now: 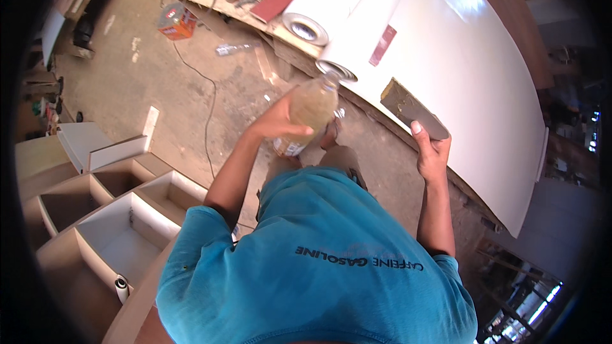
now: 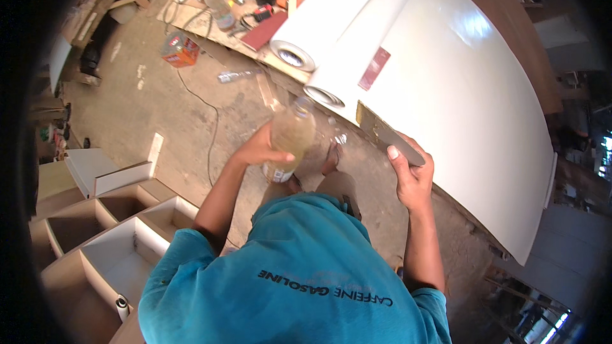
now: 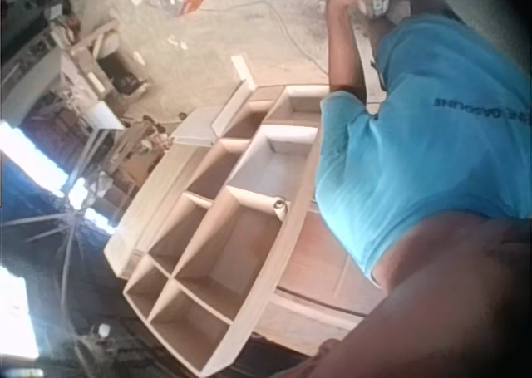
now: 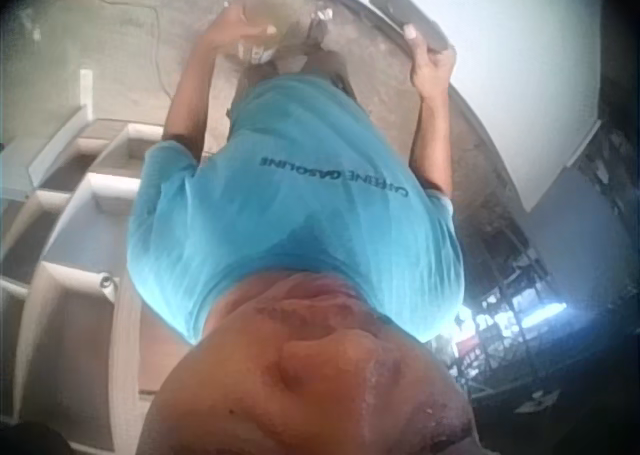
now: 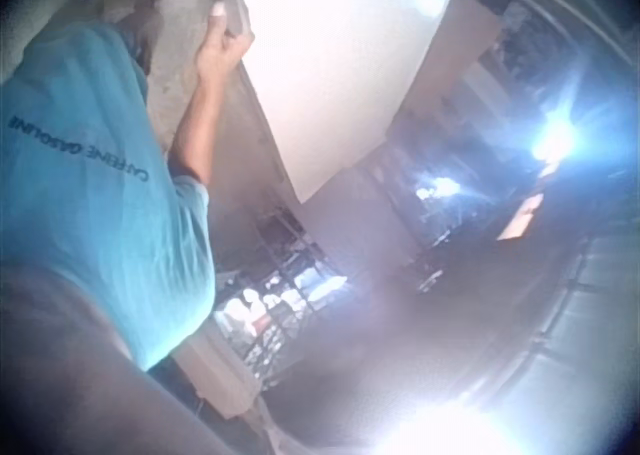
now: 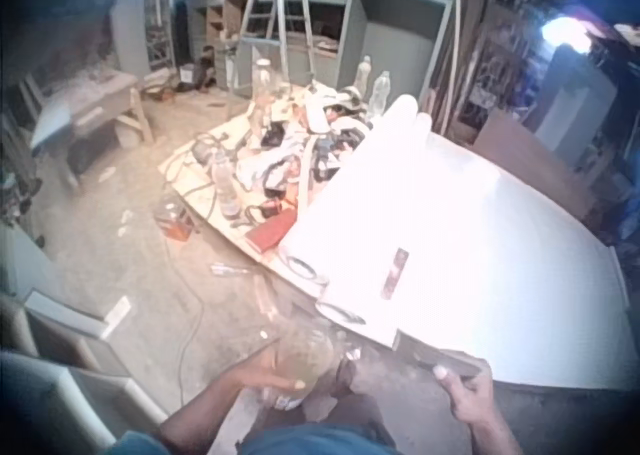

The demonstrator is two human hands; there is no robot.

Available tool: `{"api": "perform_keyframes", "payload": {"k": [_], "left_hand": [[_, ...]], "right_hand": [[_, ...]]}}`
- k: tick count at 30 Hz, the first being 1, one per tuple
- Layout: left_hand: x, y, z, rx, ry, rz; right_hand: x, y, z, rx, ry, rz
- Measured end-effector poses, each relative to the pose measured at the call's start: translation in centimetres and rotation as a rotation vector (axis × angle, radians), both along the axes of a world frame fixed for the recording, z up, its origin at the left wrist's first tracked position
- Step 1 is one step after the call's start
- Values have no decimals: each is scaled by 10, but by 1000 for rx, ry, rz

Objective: The person applies a liquid from a bottle onto a large white sheet and spreads it with a plastic card. They measure the sheet with a tape measure, then lift and move the sheet to a different location. Finally, they pick up a glass with a drink and stir it with a straw.

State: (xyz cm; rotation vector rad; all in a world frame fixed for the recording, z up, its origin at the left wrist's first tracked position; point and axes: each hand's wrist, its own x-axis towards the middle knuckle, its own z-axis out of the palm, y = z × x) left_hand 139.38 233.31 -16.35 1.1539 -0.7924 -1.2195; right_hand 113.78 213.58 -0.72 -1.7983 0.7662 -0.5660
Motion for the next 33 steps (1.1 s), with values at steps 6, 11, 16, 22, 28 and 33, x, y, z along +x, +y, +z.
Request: {"api": "perform_keyframes", "payload": {"k": [6, 11, 16, 22, 28, 33], "left_hand": [[-8, -7, 58, -5, -302, -3], [-4, 1, 73, 41, -383, 51], [-9, 7, 77, -3, -339, 95], [-15, 3, 76, 31, -394, 153], [-20, -3, 84, 17, -353, 247], [-16, -4, 83, 62, -421, 210]], "right_hand": [[34, 11, 24, -17, -228, 114], [45, 12, 37, -45, -291, 242], [49, 15, 37, -158, -282, 327], [57, 27, 33, -340, -257, 344], [54, 21, 23, -507, -145, 224], [52, 10, 57, -444, -131, 291]]}}
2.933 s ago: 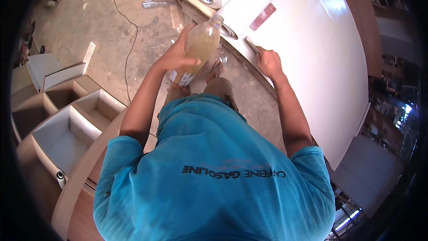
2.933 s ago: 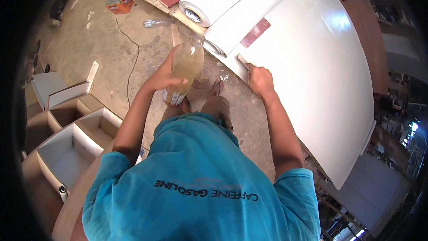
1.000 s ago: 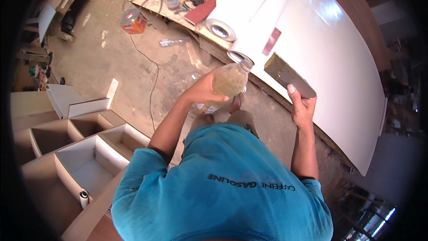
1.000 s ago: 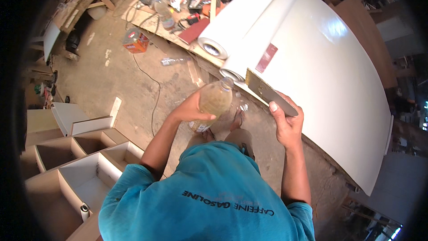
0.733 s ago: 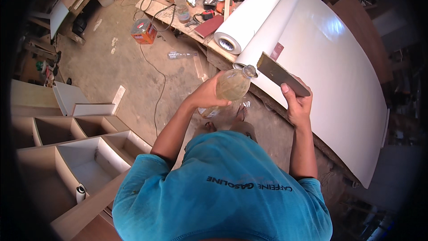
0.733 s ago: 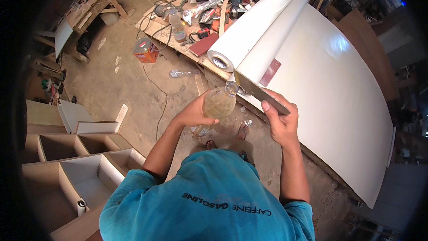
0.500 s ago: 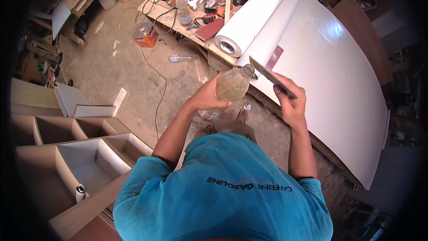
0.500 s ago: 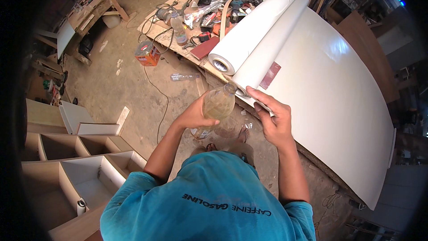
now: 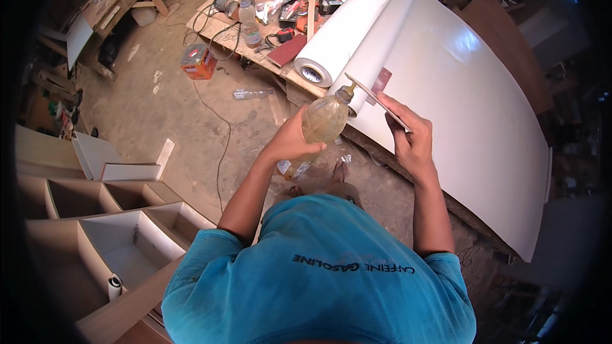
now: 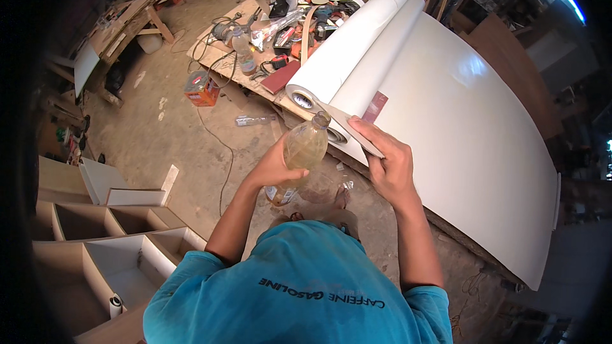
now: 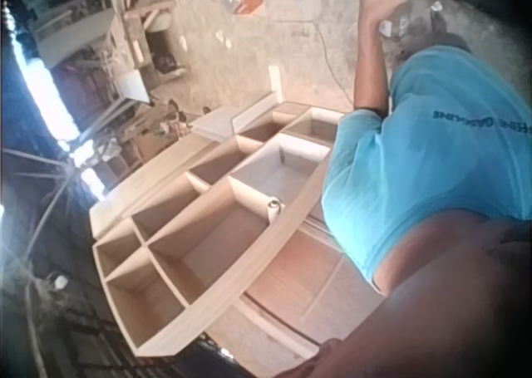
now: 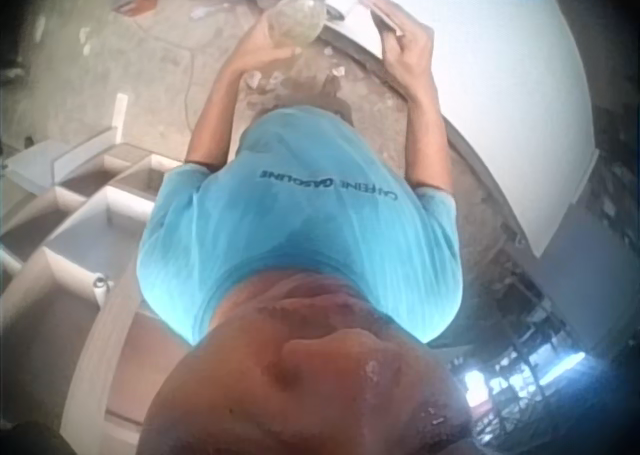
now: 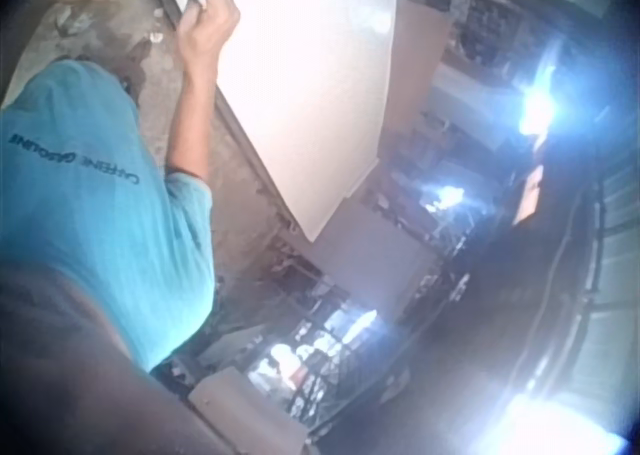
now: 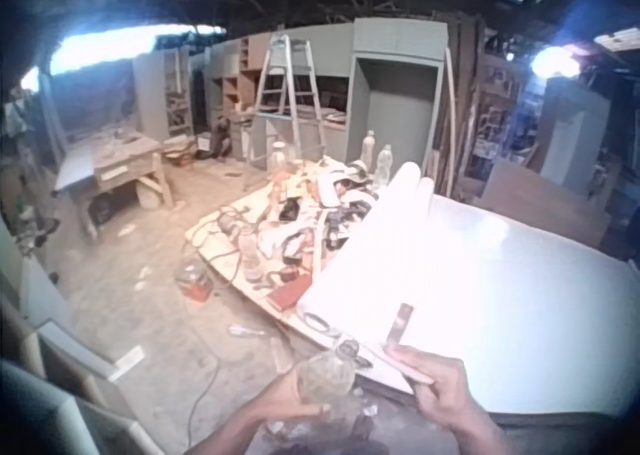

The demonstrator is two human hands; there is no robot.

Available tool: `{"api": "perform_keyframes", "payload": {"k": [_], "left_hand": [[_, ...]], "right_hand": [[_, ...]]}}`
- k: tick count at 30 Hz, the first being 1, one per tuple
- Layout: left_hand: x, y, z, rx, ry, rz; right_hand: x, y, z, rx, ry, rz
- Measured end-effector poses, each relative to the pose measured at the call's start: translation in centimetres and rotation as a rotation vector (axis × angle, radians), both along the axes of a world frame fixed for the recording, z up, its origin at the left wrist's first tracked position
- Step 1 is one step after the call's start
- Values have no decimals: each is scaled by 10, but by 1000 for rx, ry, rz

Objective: The person applies a liquid from a bottle onto a large white sheet and spreads it with a plastic card. They measure the sheet with a tape measure, then lift and move the sheet to a different location. Finally, they pick up a glass with a drink and stir it with a straw.

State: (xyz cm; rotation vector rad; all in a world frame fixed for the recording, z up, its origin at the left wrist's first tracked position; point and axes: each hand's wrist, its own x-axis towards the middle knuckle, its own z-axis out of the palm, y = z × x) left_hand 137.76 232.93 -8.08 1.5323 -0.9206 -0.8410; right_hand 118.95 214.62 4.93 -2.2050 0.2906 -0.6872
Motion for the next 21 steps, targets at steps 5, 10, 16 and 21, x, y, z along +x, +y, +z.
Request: {"api": "perform_keyframes", "payload": {"k": [5, 10, 16, 21], "left_hand": [[-1, -3, -5, -9, -10, 12], [-2, -4, 3, -21, -23, 16], [-2, -9, 13, 47, -101, 44], [-7, -19, 18, 159, -231, 98]], "right_hand": [[4, 0, 6, -14, 59, 45], [2, 1, -4, -197, 79, -44], [-6, 3, 5, -361, 147, -122], [-18, -1, 17, -415, 189, -137]]}}
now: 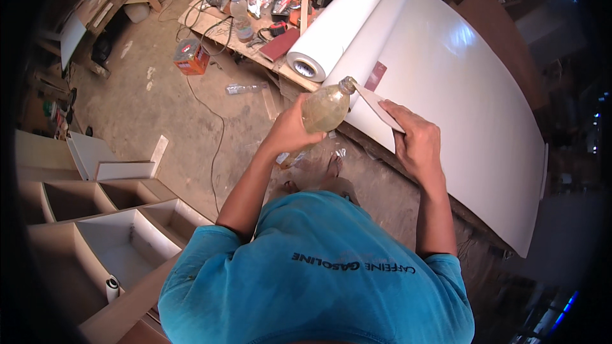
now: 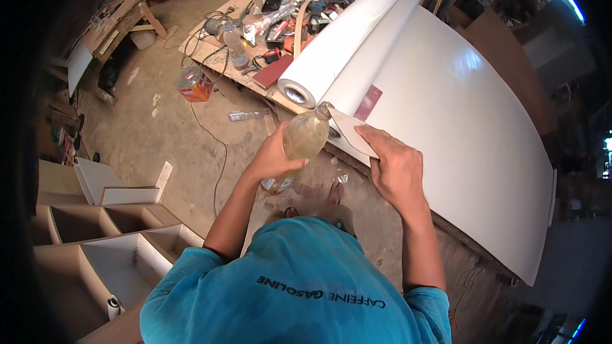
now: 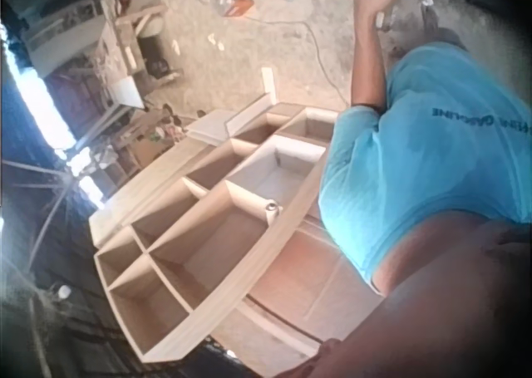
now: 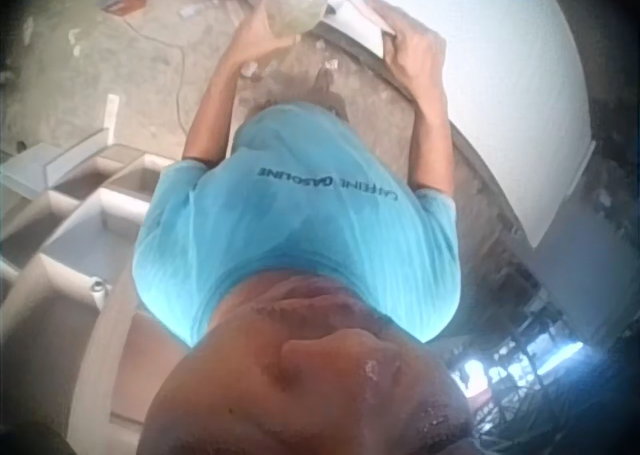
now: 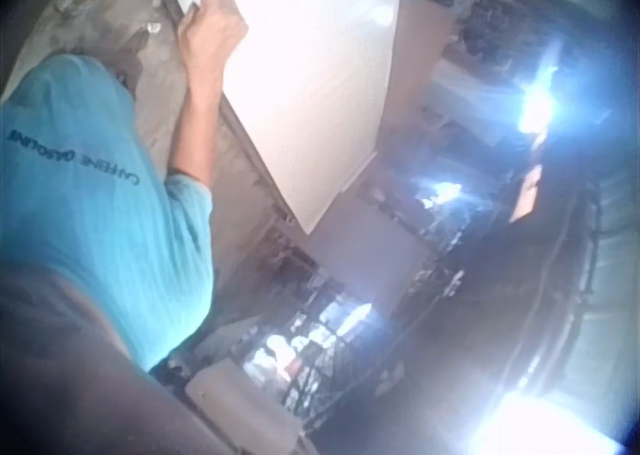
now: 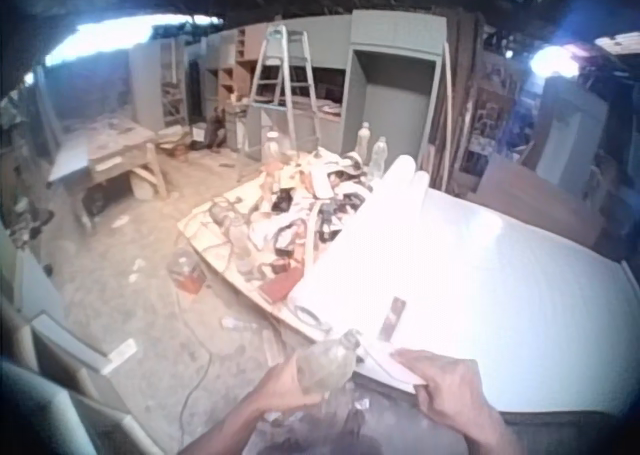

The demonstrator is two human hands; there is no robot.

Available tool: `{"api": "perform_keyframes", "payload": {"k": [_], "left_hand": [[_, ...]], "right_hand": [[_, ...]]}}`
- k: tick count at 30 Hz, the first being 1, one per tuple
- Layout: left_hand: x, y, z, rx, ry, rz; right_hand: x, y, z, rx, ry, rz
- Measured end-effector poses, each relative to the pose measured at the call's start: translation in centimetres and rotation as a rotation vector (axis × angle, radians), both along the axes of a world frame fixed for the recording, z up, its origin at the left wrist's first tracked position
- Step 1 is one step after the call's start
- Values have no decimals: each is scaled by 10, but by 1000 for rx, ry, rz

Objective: The person applies a liquid from a bottle onto a large white sheet and spreads it with a plastic card. They measure the sheet with a tape measure, then lift and move the sheet to a different location. Finally, they pick up a glass with a drink and stir it with a straw.

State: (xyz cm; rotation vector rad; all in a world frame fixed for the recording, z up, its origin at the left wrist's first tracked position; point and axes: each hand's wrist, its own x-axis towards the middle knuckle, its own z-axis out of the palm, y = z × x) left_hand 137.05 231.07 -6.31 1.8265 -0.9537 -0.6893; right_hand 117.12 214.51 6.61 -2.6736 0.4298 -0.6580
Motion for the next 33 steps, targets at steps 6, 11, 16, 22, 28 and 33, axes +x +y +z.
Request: {"api": "perform_keyframes", "payload": {"k": [6, 11, 16, 22, 28, 33], "left_hand": [[13, -11, -26, -293, 197, 220], [39, 0, -67, -288, 464, 227], [24, -20, -109, -80, 521, -3], [12, -55, -112, -28, 589, -122], [18, -71, -119, -32, 524, -112], [23, -62, -119, -41, 524, -127]], "right_hand": [[-32, -37, -4, 255, 19, 51], [-59, -113, -72, 245, 278, -231], [-46, -167, -211, -45, 494, -345], [-29, -196, -255, -47, 523, -142], [-71, -160, -246, -22, 546, 131], [-90, -145, -239, -95, 639, 175]]}}
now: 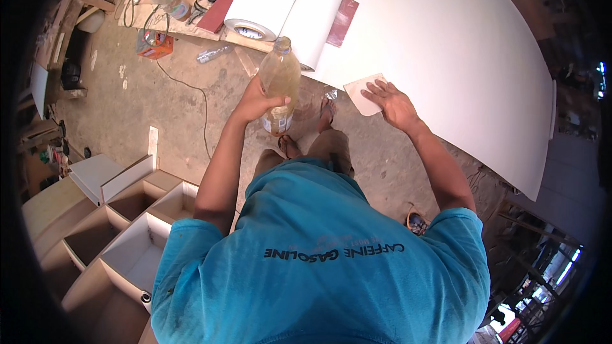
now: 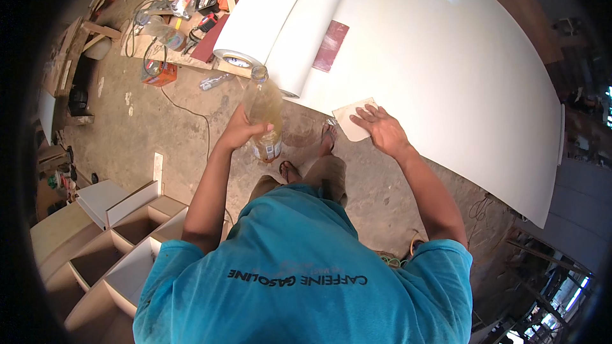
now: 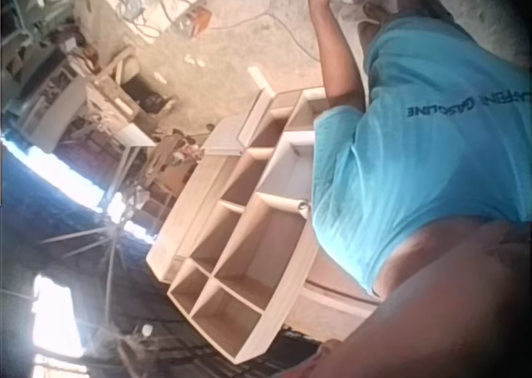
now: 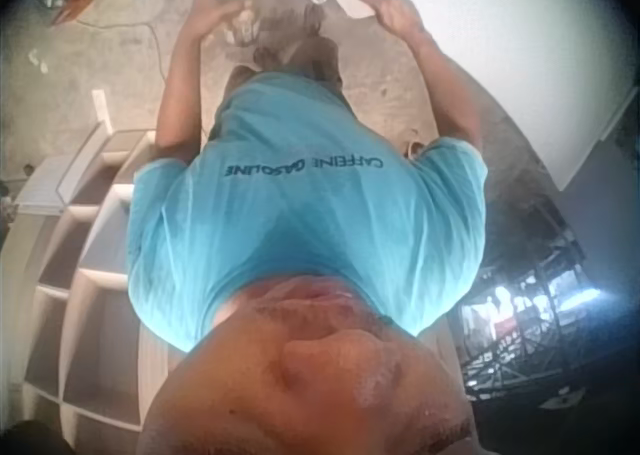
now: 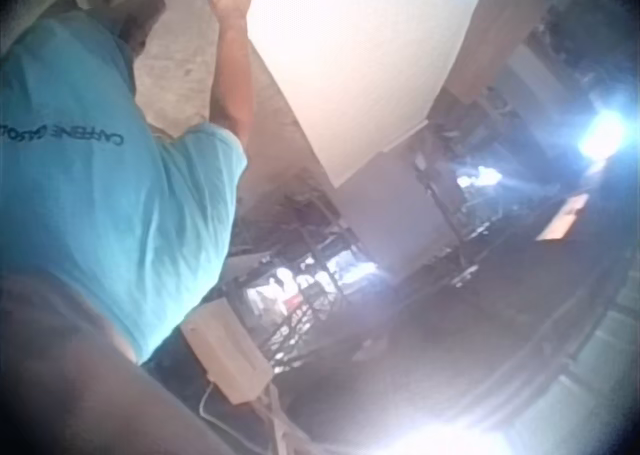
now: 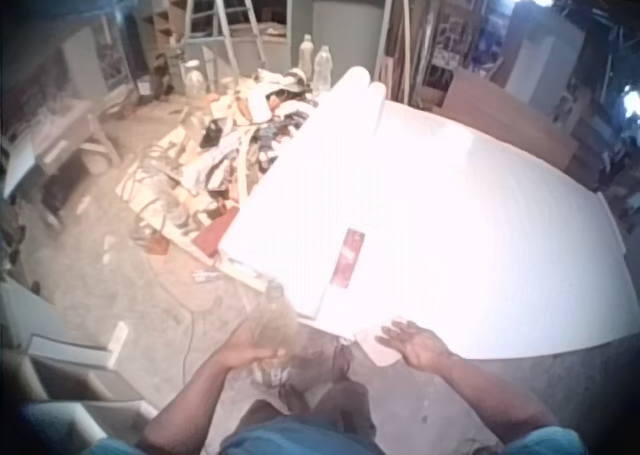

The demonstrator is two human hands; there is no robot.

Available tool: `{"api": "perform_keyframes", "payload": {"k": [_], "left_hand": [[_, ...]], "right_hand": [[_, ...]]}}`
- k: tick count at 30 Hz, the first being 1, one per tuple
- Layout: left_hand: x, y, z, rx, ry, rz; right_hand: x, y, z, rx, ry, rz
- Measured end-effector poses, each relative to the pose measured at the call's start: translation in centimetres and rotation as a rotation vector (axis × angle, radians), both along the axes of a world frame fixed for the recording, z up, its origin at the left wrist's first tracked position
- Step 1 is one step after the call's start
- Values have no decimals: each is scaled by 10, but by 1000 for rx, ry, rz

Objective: The person applies a liquid from a bottle onto a large white sheet and spreads it with a plastic card. They measure the sheet with a tape measure, then lift and move the sheet to a different location. Finally, they pick up a glass with a drink and stir it with a straw.

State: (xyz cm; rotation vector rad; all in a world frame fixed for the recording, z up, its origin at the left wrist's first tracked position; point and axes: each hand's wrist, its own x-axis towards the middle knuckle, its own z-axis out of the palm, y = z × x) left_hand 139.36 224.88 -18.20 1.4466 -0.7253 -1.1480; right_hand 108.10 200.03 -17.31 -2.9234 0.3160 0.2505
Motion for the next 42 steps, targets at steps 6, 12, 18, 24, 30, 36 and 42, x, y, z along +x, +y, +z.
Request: {"api": "perform_keyframes", "payload": {"k": [6, 12, 18, 24, 30, 36, 42], "left_hand": [[7, 33, 0, 19, 94, 28], [12, 66, 1, 24, 98, 51], [14, 98, -1, 8, 110, 87], [12, 126, 11, 23, 85, 134], [21, 115, 34, 61, 17, 125], [35, 98, 57, 76, -98, 149], [46, 72, 93, 52, -147, 132]], "right_hand": [[-7, 15, 2, -15, 25, -7], [-13, 34, 4, -156, 144, -2], [-28, 64, -6, -278, 285, 52], [-14, 89, 61, 70, -36, -344], [1, 59, 43, 36, -91, -918], [43, 86, 11, -12, 9, -946], [102, 162, -25, 120, -112, -691]]}}
